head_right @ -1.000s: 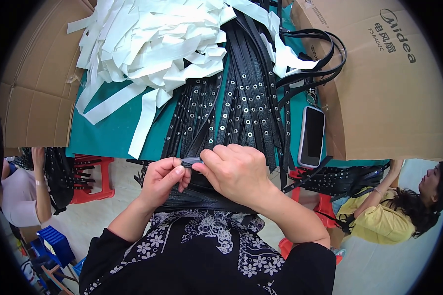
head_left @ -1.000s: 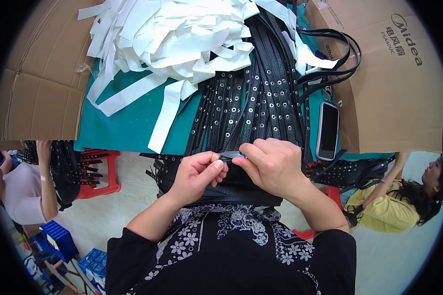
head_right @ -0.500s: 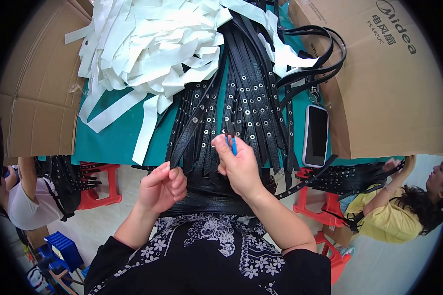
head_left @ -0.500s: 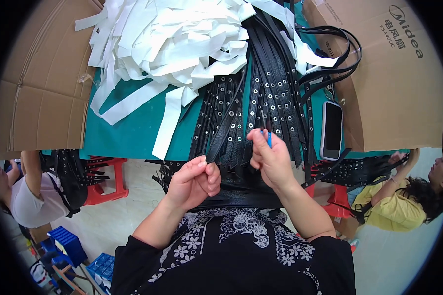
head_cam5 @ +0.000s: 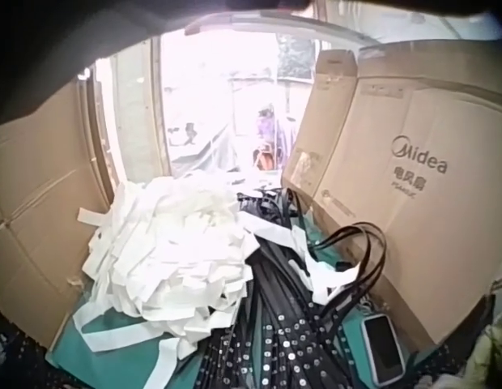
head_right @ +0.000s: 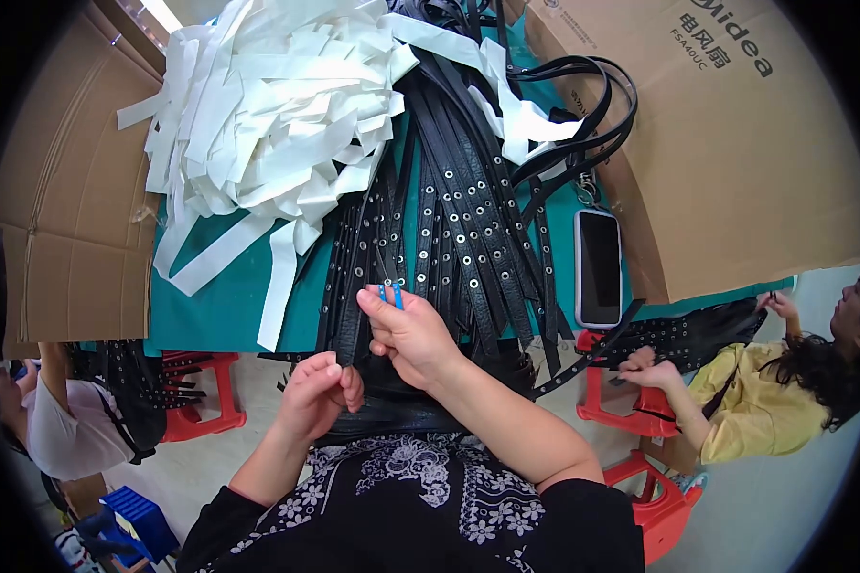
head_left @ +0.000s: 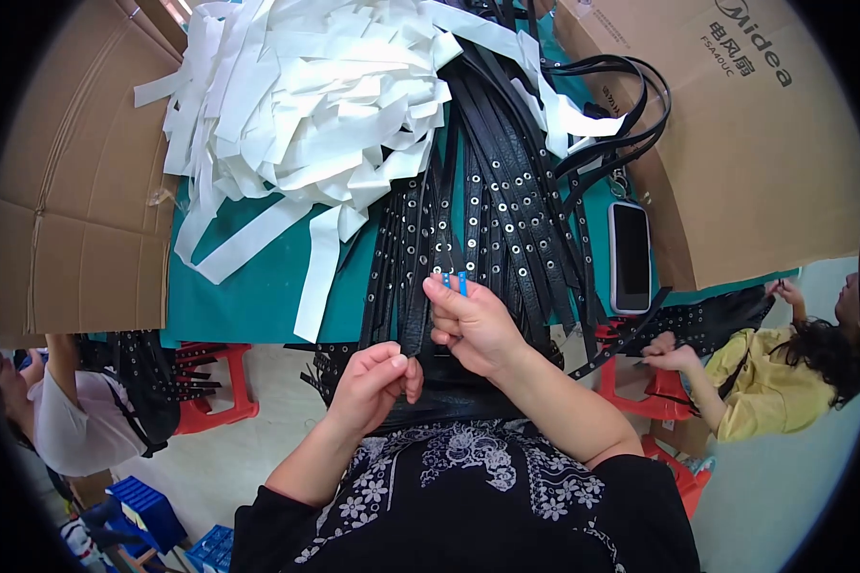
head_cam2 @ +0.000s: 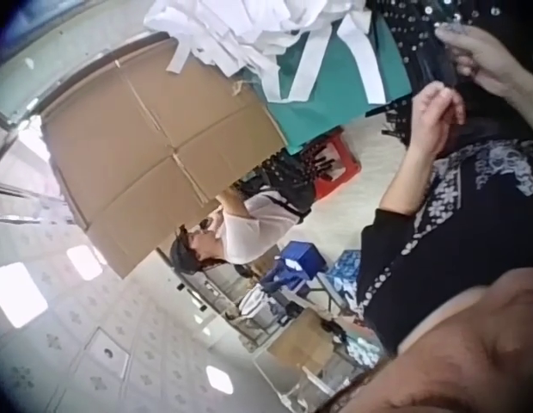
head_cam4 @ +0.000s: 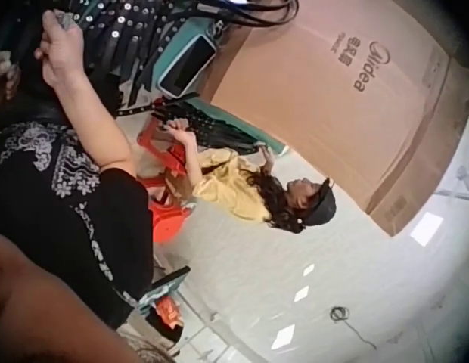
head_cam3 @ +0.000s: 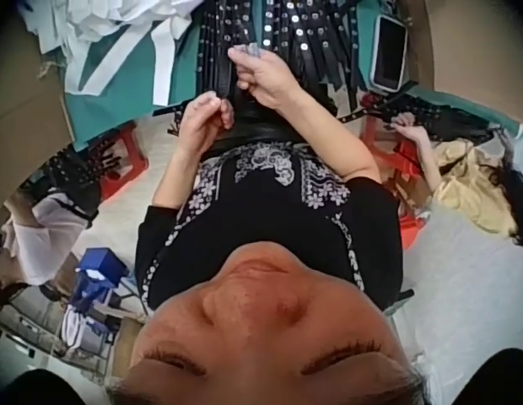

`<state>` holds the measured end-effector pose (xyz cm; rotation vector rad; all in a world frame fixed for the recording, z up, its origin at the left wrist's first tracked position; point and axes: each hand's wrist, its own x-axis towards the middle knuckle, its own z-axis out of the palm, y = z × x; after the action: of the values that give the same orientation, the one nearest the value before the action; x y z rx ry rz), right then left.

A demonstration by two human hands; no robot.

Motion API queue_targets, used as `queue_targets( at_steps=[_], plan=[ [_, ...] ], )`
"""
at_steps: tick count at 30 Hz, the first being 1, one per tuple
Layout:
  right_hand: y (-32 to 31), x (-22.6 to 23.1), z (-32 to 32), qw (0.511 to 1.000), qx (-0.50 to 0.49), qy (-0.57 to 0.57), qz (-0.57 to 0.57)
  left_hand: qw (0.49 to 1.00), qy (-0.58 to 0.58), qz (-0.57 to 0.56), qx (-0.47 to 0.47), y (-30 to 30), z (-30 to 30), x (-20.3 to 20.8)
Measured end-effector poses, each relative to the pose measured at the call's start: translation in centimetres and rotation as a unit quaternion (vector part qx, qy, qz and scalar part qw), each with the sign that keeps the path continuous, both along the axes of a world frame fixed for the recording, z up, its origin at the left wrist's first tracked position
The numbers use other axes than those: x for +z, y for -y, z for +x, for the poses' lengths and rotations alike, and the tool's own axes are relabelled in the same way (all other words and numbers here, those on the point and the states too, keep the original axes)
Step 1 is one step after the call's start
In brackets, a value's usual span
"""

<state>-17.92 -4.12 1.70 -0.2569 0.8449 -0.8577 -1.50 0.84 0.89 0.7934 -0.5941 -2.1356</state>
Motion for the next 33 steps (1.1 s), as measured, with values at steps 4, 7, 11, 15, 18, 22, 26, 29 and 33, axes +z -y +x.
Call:
queue_targets(
  at_steps=[4,7,11,15,18,22,26,29,33],
  plan=[
    [-0.3,-1.0,-1.1,0.993,-0.009,0.109,0.04,0.949,0.234,-0.209,-0.011,1.1,0.4,0.5],
    [-0.7,-1.7,-1.5,0.98,-0.016,0.189,0.056,0.958,0.211,-0.185,0.05,2.4,0.4,0.4],
    [-1.2,-2.8,-2.0,0.95,-0.027,0.303,0.068,0.951,0.27,-0.133,0.077,4.4,-0.8,0.4],
    [-1.4,-3.0,-2.5,0.946,-0.026,0.316,0.067,0.938,0.299,-0.17,0.041,6.9,-2.3,-0.3],
    [-1.7,-2.9,-2.5,0.954,-0.041,0.287,0.077,0.956,0.251,-0.151,0.017,8.9,-3.3,-1.4],
    [-1.9,-2.1,-1.9,0.975,-0.044,0.21,0.06,0.983,0.176,-0.042,0.018,11.1,-4.8,-0.8],
    [-2.1,-2.4,-1.1,0.998,0.0,-0.05,-0.046,0.986,0.168,-0.025,0.002,11.9,-5.4,0.6],
    [-2.0,-2.6,-1.2,0.958,-0.103,-0.221,-0.149,0.99,0.121,-0.021,-0.073,11.8,-3.9,1.6],
    [0.9,-1.8,-2.3,0.954,-0.087,-0.234,-0.168,0.955,0.244,-0.098,-0.135,9.9,-1.7,3.1]
  ],
)
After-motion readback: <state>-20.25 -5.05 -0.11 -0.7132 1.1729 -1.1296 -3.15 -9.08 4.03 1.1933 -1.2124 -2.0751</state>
